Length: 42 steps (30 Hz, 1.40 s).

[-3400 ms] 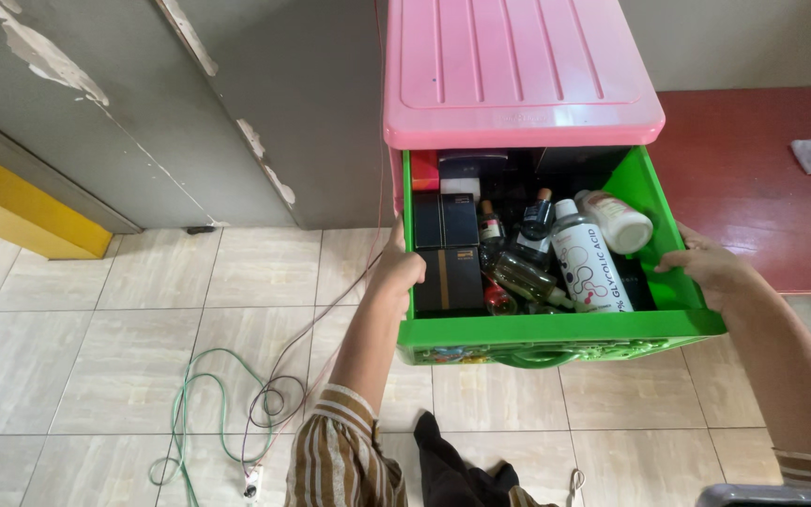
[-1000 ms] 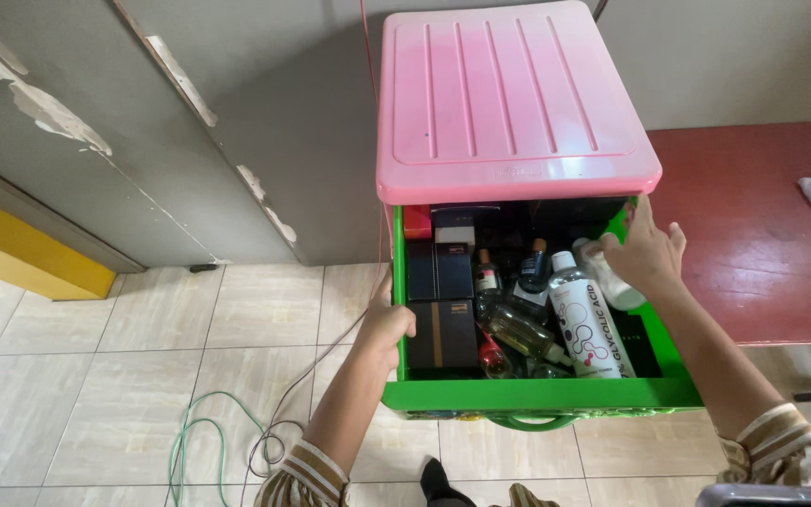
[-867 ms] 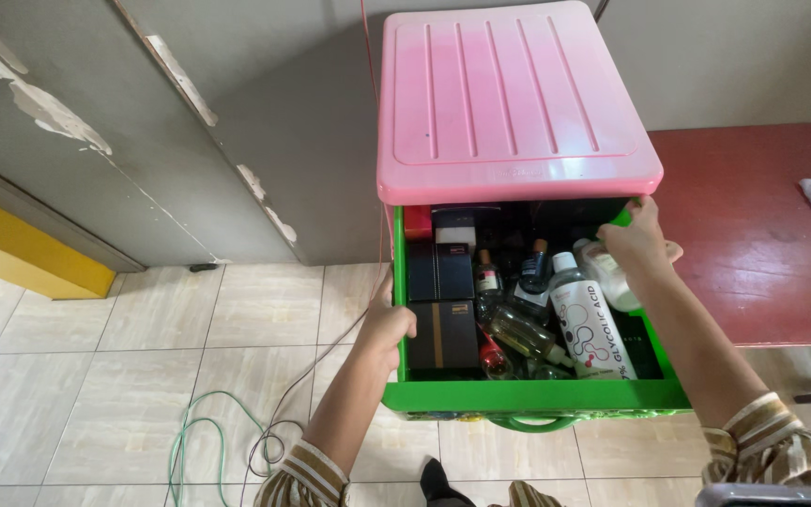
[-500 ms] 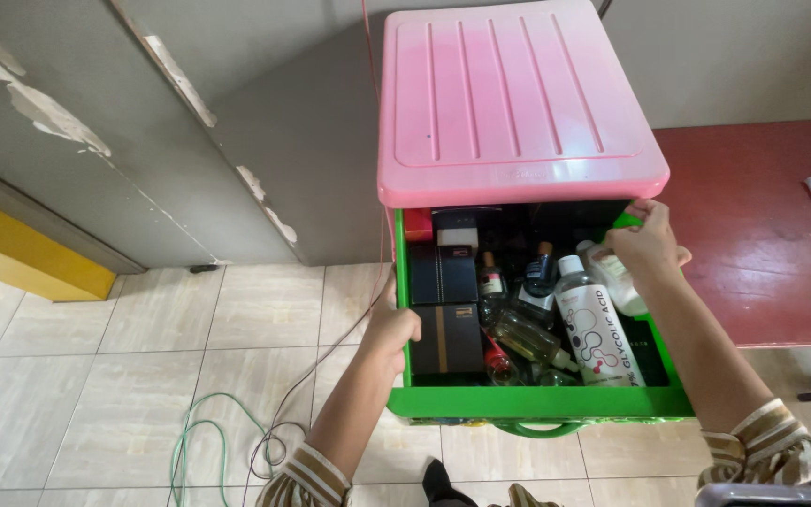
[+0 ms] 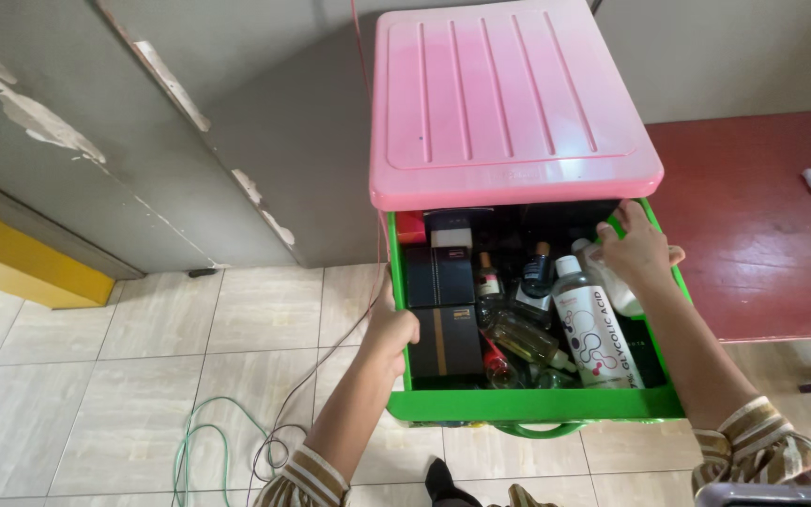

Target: The person wipes a red table with a cloth, then opens a green drawer and removes multiple cosmetic boxes and bottles, placing them on the table one by one. The person continues to empty the drawer, arranging the items on the table surface.

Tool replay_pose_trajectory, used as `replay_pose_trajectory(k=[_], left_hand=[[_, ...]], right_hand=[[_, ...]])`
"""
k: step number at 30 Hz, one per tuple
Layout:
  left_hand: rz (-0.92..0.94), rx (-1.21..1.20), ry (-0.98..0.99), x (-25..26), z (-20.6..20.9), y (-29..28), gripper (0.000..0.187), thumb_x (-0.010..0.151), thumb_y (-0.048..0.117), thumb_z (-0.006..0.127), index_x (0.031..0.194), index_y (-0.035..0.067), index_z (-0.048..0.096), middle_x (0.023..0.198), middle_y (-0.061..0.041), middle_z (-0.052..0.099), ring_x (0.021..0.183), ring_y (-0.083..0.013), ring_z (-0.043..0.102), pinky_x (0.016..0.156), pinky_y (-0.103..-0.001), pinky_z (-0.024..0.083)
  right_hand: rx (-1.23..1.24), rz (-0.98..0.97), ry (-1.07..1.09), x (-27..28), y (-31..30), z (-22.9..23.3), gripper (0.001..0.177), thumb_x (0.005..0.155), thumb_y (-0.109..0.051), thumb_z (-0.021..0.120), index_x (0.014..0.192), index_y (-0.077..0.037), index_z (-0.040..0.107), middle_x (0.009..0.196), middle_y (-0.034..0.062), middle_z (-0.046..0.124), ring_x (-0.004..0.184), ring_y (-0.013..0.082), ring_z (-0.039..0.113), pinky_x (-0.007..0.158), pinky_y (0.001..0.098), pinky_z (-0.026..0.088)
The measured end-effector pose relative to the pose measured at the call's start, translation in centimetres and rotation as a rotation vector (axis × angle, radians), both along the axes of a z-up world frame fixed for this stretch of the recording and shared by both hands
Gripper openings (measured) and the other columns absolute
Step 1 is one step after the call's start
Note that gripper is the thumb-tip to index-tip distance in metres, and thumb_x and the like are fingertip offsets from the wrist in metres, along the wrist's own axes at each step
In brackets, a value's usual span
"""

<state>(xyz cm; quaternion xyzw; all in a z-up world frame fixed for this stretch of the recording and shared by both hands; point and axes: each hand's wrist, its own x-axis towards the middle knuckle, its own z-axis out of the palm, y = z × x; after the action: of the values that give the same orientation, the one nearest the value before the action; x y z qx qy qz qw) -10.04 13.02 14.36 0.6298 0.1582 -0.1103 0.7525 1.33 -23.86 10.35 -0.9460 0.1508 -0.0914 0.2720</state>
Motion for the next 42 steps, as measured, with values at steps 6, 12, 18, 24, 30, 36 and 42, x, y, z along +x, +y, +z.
replay_pose_trajectory(k=[6,12,18,24,30,36,42], left_hand=[[-0.029,0.044,-0.033,-0.2,1.1,0.1,0.116,0.054,-0.026,0.033,0.156,0.029,0.039,0.144,-0.005,0.055,0.113,-0.0198,0.062,0.047,-0.025,0.039],[-0.009,0.016,0.005,-0.1,0.7,-0.1,0.116,0.055,-0.025,0.032,0.157,0.032,0.036,0.145,-0.009,0.059,0.102,-0.0232,0.060,0.047,-0.024,0.037],[-0.025,0.060,-0.027,-0.2,0.8,0.2,0.116,0.057,-0.026,0.034,0.157,0.033,0.033,0.152,-0.004,0.050,0.099,-0.0158,0.059,0.047,-0.024,0.040],[-0.034,0.020,0.027,-0.7,0.8,0.4,0.119,0.058,-0.026,0.034,0.161,0.034,0.029,0.145,-0.010,0.057,0.098,-0.0192,0.063,0.047,-0.024,0.040],[-0.019,0.006,0.044,-0.5,0.6,0.5,0.118,0.060,-0.026,0.034,0.161,0.034,0.027,0.147,-0.007,0.057,0.097,-0.0157,0.064,0.050,-0.025,0.041],[0.002,0.027,0.057,-0.6,0.9,0.4,0.118,0.060,-0.027,0.036,0.161,0.033,0.029,0.152,-0.004,0.052,0.088,-0.0192,0.059,0.052,-0.026,0.043],[-0.010,0.013,0.027,-0.7,1.3,0.3,0.116,0.059,-0.027,0.036,0.159,0.031,0.034,0.151,-0.007,0.055,0.085,-0.0110,0.061,0.051,-0.026,0.042]], right_hand=[[0.056,-0.047,0.117,0.6,0.4,-1.0,0.078,0.093,-0.043,0.065,0.160,-0.017,0.034,0.137,0.0134,0.064,0.135,0.0297,0.054,0.111,0.0612,0.018],[-0.115,0.114,0.001,0.5,-1.1,-1.7,0.091,0.092,-0.046,0.068,0.167,-0.011,0.030,0.133,0.0237,0.064,0.125,0.0399,0.058,0.104,0.0625,0.027],[-0.383,0.059,0.080,-2.4,3.8,0.8,0.063,0.094,-0.056,0.069,0.133,-0.010,0.052,0.123,0.0164,0.066,0.129,0.0329,0.054,0.107,0.0688,0.022],[-0.576,0.188,-0.563,-3.1,6.7,4.5,0.070,0.087,-0.048,0.084,0.138,-0.010,0.054,0.141,0.0169,0.051,0.134,0.0355,0.046,0.107,0.0574,0.029],[-0.806,0.374,-0.517,-0.5,3.7,4.1,0.064,0.089,-0.036,0.081,0.147,-0.025,0.054,0.146,-0.0005,0.054,0.142,0.0178,0.048,0.119,0.0512,0.032],[-0.560,0.162,-0.447,0.8,2.4,2.7,0.081,0.086,-0.057,0.083,0.150,-0.023,0.045,0.154,0.0130,0.037,0.148,0.0348,0.032,0.109,0.0689,0.027],[-0.383,0.076,-0.327,1.1,2.6,3.1,0.097,0.077,-0.063,0.083,0.156,-0.028,0.040,0.163,0.0178,0.022,0.148,0.0484,0.022,0.100,0.0737,0.035]])
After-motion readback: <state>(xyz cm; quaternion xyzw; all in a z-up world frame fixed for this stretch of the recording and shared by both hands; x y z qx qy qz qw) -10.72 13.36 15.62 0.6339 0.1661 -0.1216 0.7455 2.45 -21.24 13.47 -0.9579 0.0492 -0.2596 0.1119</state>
